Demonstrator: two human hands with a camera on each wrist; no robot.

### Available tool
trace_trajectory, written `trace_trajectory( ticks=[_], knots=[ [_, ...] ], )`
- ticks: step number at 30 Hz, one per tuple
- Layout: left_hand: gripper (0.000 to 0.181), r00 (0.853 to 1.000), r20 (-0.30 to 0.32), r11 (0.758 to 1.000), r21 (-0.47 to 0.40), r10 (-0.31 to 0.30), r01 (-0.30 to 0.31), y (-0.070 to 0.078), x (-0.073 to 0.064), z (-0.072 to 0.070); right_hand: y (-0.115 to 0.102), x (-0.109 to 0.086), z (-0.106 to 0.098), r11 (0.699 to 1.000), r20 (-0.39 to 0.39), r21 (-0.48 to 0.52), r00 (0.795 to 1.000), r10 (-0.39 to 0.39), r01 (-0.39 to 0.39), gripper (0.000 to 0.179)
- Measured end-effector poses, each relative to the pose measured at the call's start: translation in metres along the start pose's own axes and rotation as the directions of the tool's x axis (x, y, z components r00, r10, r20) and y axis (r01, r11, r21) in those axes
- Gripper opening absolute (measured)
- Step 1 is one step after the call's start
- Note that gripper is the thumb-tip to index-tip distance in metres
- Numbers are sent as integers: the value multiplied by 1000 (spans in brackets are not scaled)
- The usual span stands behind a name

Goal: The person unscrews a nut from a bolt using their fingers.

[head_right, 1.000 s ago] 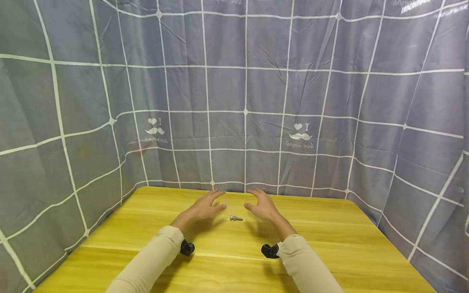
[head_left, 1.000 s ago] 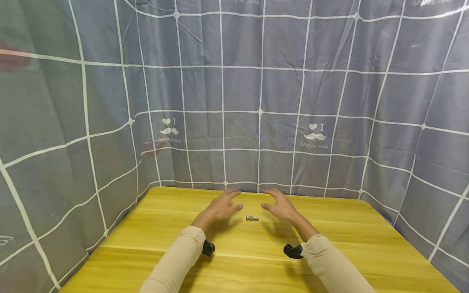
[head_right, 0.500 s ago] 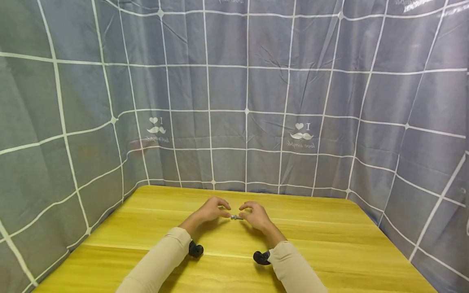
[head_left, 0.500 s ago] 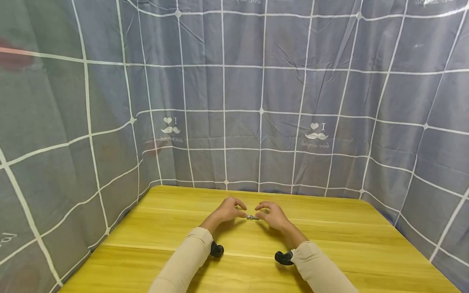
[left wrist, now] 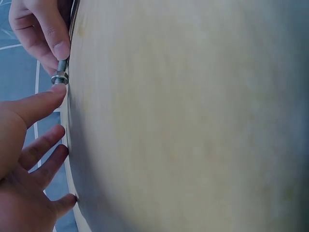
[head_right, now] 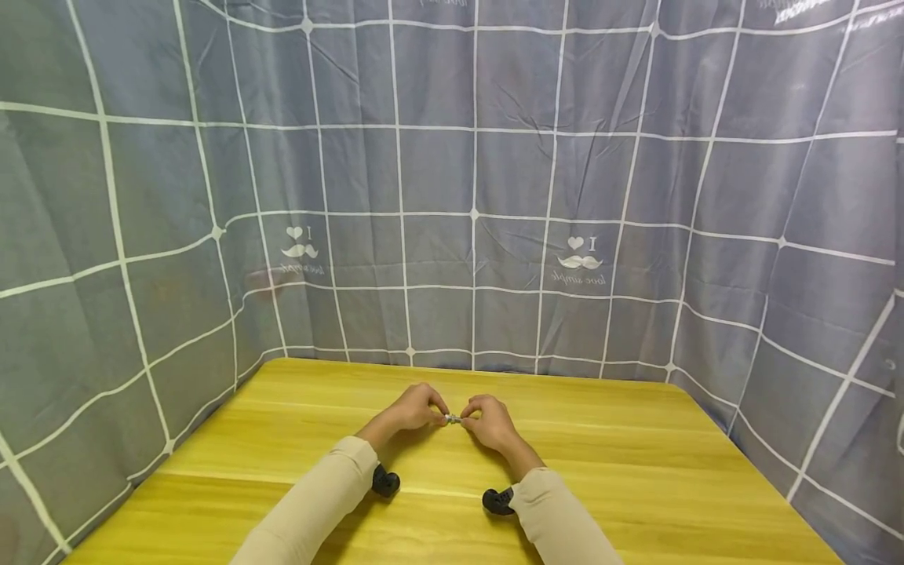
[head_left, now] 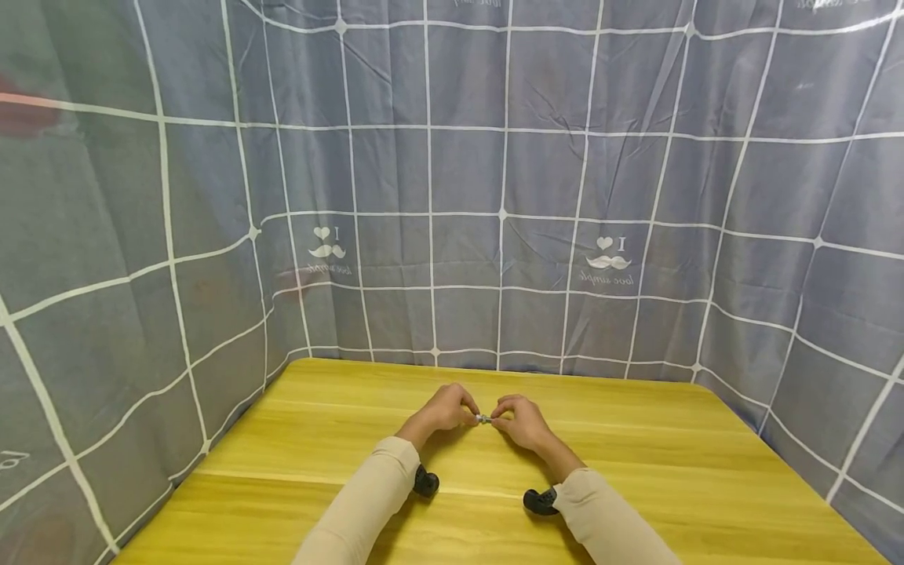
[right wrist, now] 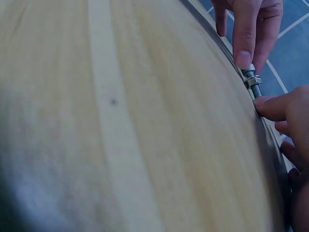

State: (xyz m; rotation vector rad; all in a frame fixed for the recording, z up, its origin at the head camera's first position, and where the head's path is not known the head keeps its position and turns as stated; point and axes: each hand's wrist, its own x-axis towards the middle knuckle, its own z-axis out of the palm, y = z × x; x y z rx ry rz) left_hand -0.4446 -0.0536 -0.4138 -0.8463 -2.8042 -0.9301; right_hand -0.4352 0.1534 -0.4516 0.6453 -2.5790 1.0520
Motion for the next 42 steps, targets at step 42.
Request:
trace_trajectory(
  ticks=[42],
  knots=[
    [10,910,-394,891,-357,131,-283,65,-16,-57,-101,8,-66,823,-140,562,971,192,-81,25]
  ],
)
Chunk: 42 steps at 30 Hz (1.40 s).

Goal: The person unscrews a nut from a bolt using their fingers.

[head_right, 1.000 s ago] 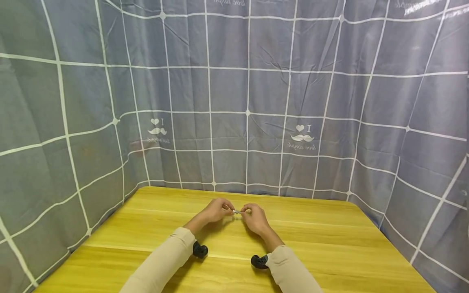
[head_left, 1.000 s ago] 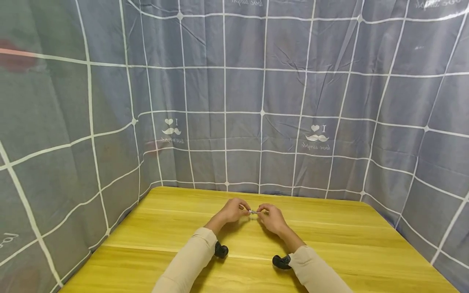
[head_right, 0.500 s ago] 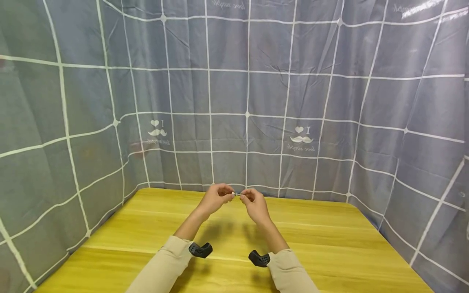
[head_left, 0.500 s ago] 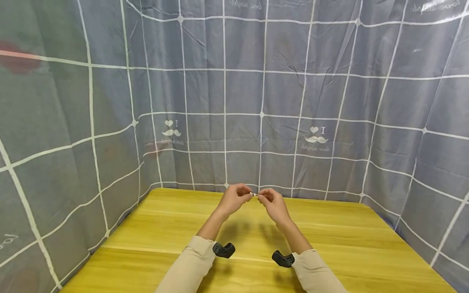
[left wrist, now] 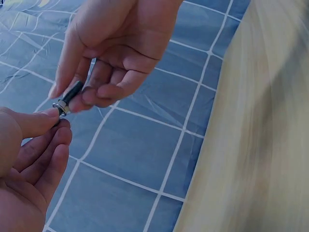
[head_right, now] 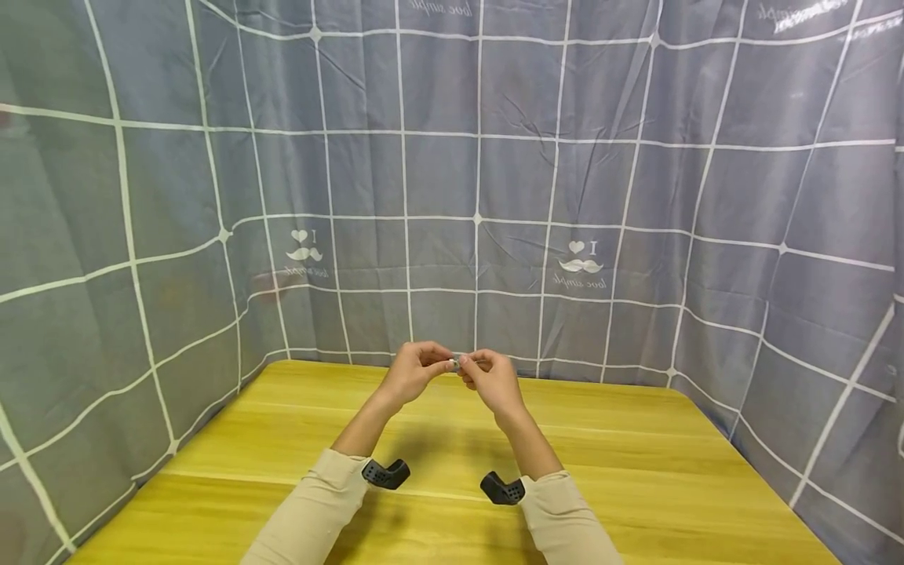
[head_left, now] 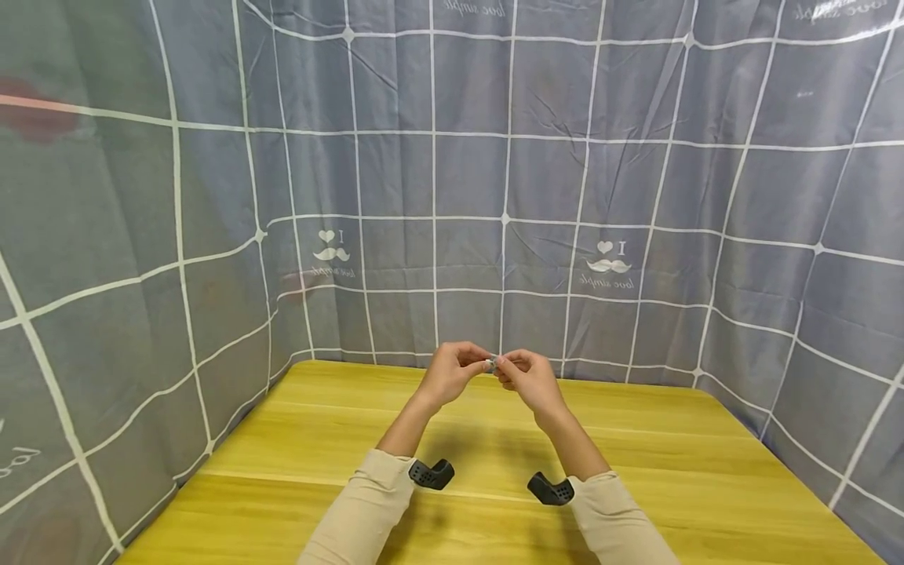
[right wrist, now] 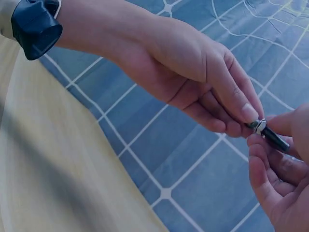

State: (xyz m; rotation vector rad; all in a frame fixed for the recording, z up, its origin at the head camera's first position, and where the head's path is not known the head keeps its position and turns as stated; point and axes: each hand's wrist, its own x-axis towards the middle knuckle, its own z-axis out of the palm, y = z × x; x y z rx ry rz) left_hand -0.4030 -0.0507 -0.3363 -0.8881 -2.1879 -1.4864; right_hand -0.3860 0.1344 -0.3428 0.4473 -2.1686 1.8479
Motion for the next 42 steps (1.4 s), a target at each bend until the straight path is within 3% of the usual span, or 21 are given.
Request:
trace_trajectory(
  ticks=[5,9,13,14,19,22,25,31,35,42],
  knots=[
    [10,1000,0,1000,27,8,-8,2,1,-1,0,1,-1,999,6,-9,999,-34,34,16],
    [11,1000,2,1000,29,5,-5,0,1,-3,-2,1,-3,996,19,-29,997,-80,80,28],
    [12,1000,12,1000,5,10,-10,1,1,-4,-4,0,-2,997,32,-62,999,-43,45,33],
    [12,1000,15,1000,-5,7,-7,7,-1,-5,-4,0,-1,997,33,-70,999,-35,37,32],
    [13,1000,17,1000,-27,-4,4,9,-1,-5,-30,-17,1,993,56,-77,995,-87,91,21],
    [15,1000,17,999,-38,-22,23,5,0,-6,-42,-25,0,990,71,-70,990,-120,125,29],
    [16,1000,18,998,-63,-25,26,7,0,-6,-45,-26,1,992,65,-69,993,-99,103,32],
    [14,999,18,998,-58,-31,32,8,-1,-7,-28,-16,4,992,38,-82,995,-95,98,21],
    [14,999,15,998,-60,-35,36,7,-1,-8,-12,-6,3,989,10,-88,993,-115,115,29],
    [14,999,23,997,-63,-46,47,6,0,-7,-5,-2,2,989,-12,-86,993,-120,118,19]
  ],
)
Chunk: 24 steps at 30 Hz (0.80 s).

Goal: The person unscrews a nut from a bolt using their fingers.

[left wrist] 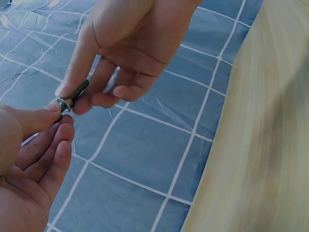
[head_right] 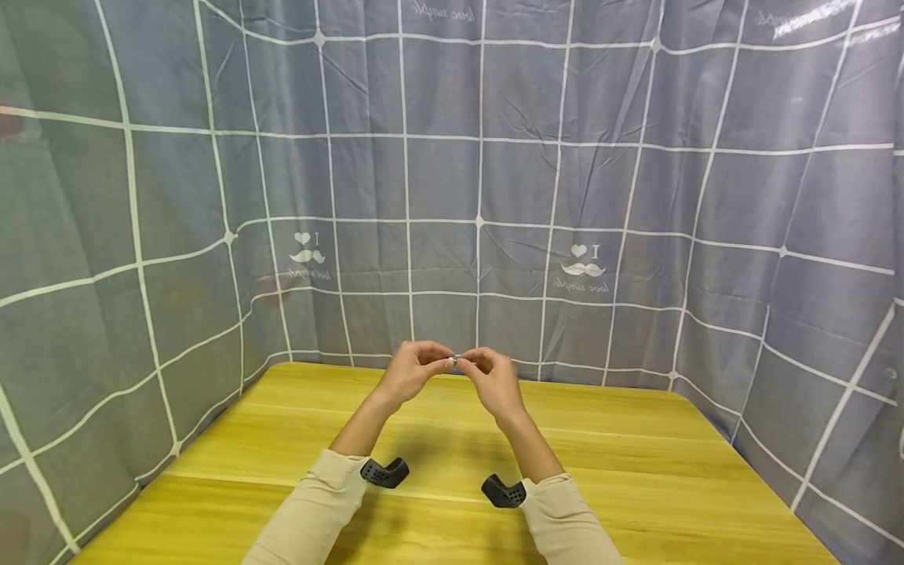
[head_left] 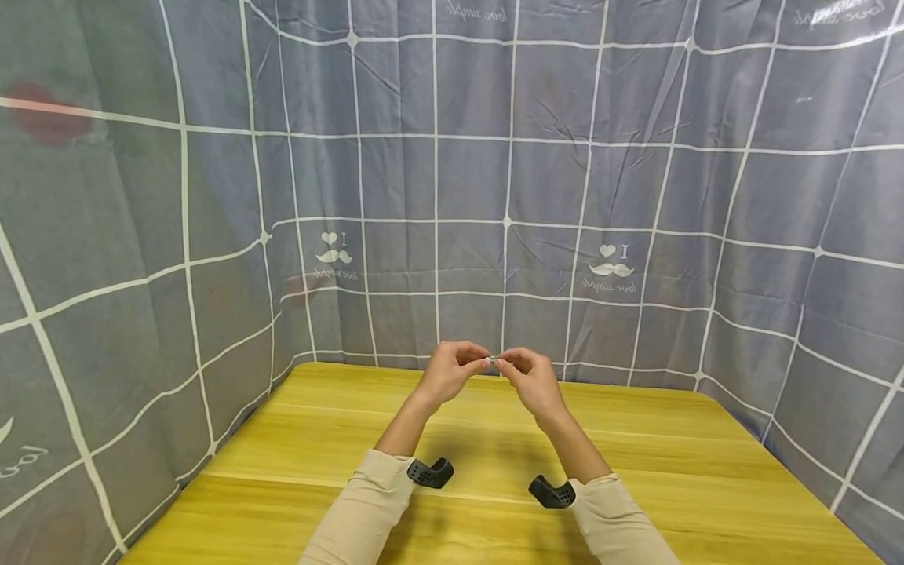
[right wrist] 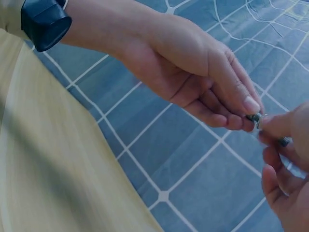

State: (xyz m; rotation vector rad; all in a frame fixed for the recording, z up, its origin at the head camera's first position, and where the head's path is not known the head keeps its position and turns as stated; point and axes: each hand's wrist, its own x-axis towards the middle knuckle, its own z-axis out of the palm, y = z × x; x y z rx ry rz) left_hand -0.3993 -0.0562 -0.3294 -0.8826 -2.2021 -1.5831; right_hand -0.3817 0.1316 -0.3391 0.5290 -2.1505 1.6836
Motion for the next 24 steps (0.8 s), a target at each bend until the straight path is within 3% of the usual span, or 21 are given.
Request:
trace_trajectory(
  ticks=[4,6,9,13,18,24],
  knots=[
    [14,1000,-5,1000,5,-5,5,1,1,0,-1,0,-2,999,-3,-12,999,-40,40,28],
    [14,1000,-3,1000,14,-6,6,1,1,0,0,0,-1,999,-8,-20,1000,-25,24,32],
    [14,1000,7,1000,28,-3,2,2,0,1,0,-1,-1,999,-5,-32,1000,7,-7,28],
    [14,1000,1,1000,24,5,-5,1,0,2,2,-1,-1,1000,17,-26,1000,-9,9,21],
    [13,1000,-7,1000,6,4,-4,0,0,1,2,-2,-1,1000,15,-21,1000,3,-3,35],
    [14,1000,-6,1000,-10,7,-7,1,-1,-1,2,-1,0,1000,-4,-1,1000,15,-15,22]
  ],
)
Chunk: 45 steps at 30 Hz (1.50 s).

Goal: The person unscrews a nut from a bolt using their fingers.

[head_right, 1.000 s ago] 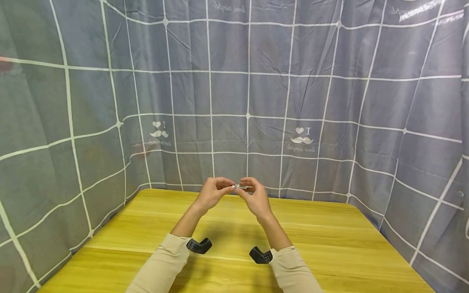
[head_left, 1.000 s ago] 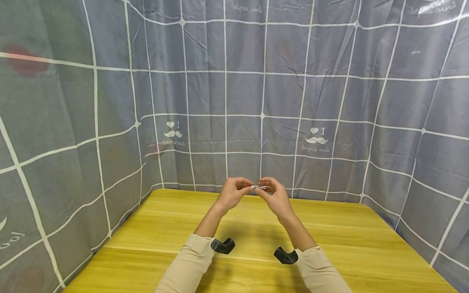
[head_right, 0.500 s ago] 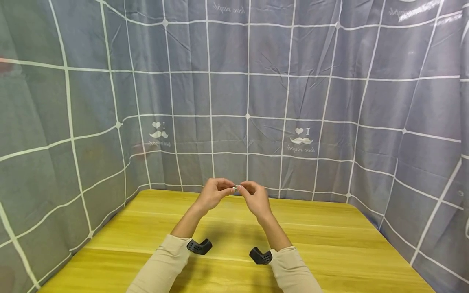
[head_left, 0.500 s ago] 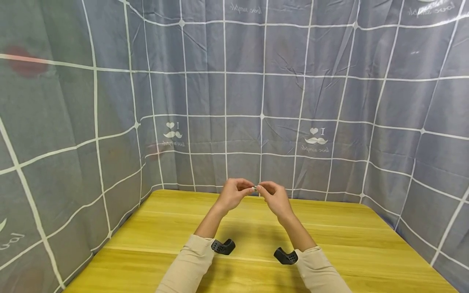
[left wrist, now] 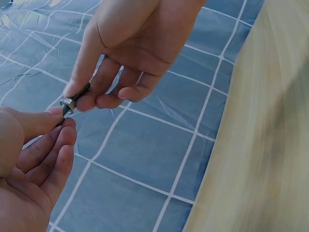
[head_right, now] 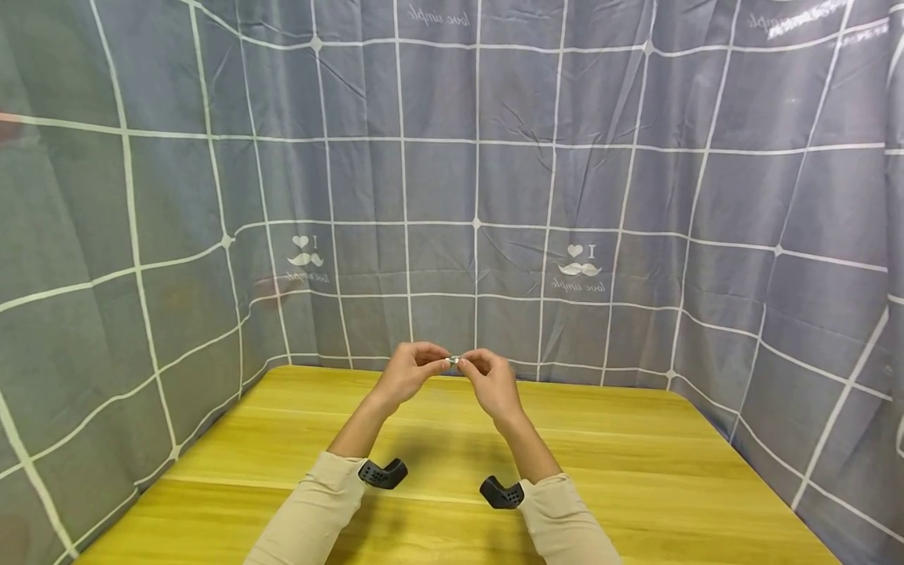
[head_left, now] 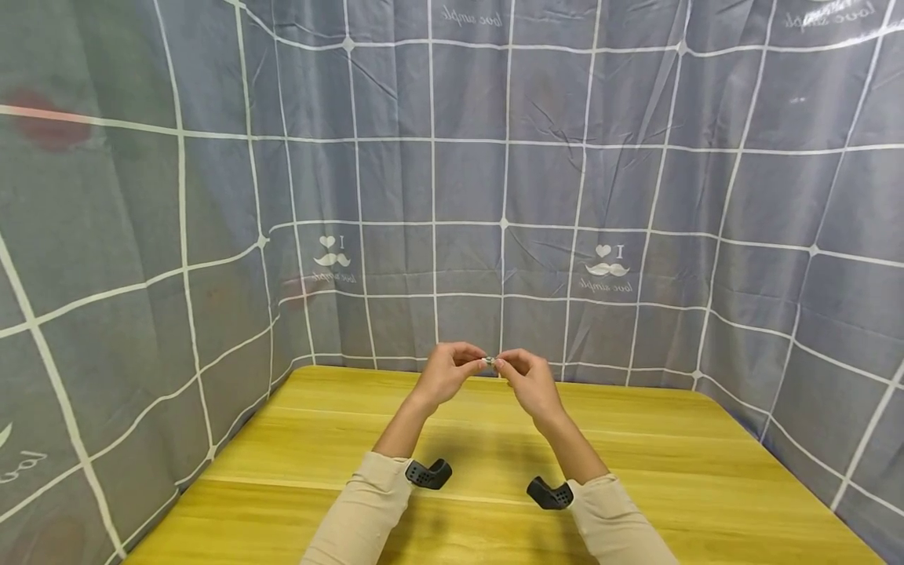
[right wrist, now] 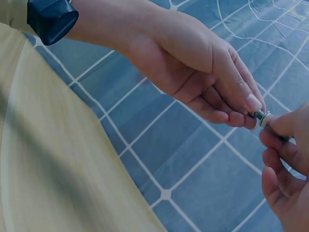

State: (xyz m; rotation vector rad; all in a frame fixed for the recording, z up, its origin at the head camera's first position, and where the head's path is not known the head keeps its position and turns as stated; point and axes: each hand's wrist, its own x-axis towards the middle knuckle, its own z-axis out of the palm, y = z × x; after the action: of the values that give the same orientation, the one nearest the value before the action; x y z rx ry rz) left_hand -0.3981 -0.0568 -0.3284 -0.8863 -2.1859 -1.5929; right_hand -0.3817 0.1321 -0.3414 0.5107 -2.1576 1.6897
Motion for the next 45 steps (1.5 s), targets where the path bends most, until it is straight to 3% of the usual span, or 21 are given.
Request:
trace_trajectory(
  ticks=[3,8,12,16,21,25,29,35,41,45],
  knots=[
    [15,1000,-7,1000,-2,-8,8,1,0,-1,-1,0,0,1000,2,14,1000,-18,18,22],
    [14,1000,-4,1000,11,-13,14,3,0,-1,-2,0,0,1000,4,1,1000,23,-23,26],
    [13,1000,-5,1000,20,-23,23,3,1,-1,-6,-2,0,1000,20,-1,1000,-4,4,22],
    [12,1000,-7,999,31,-26,26,2,1,0,-7,-2,0,1000,40,1,999,-14,14,34],
    [12,1000,-1,999,40,-8,8,3,1,0,-25,-10,1,1000,32,7,999,22,-22,26],
    [13,1000,-2,999,36,-13,13,3,1,0,-40,-16,-1,999,40,16,999,-29,28,18],
    [13,1000,1,999,26,-25,25,4,1,0,-45,-18,-1,1000,47,13,999,-21,20,28],
    [13,1000,8,999,25,-26,26,4,1,0,-27,-10,1,999,16,13,999,50,-50,27],
    [13,1000,11,1000,19,-18,18,4,1,-1,-4,0,2,999,0,30,1000,-12,12,20],
    [13,1000,14,1000,9,-25,25,2,1,-2,-2,0,1,1000,31,29,999,-11,10,32]
  ],
)
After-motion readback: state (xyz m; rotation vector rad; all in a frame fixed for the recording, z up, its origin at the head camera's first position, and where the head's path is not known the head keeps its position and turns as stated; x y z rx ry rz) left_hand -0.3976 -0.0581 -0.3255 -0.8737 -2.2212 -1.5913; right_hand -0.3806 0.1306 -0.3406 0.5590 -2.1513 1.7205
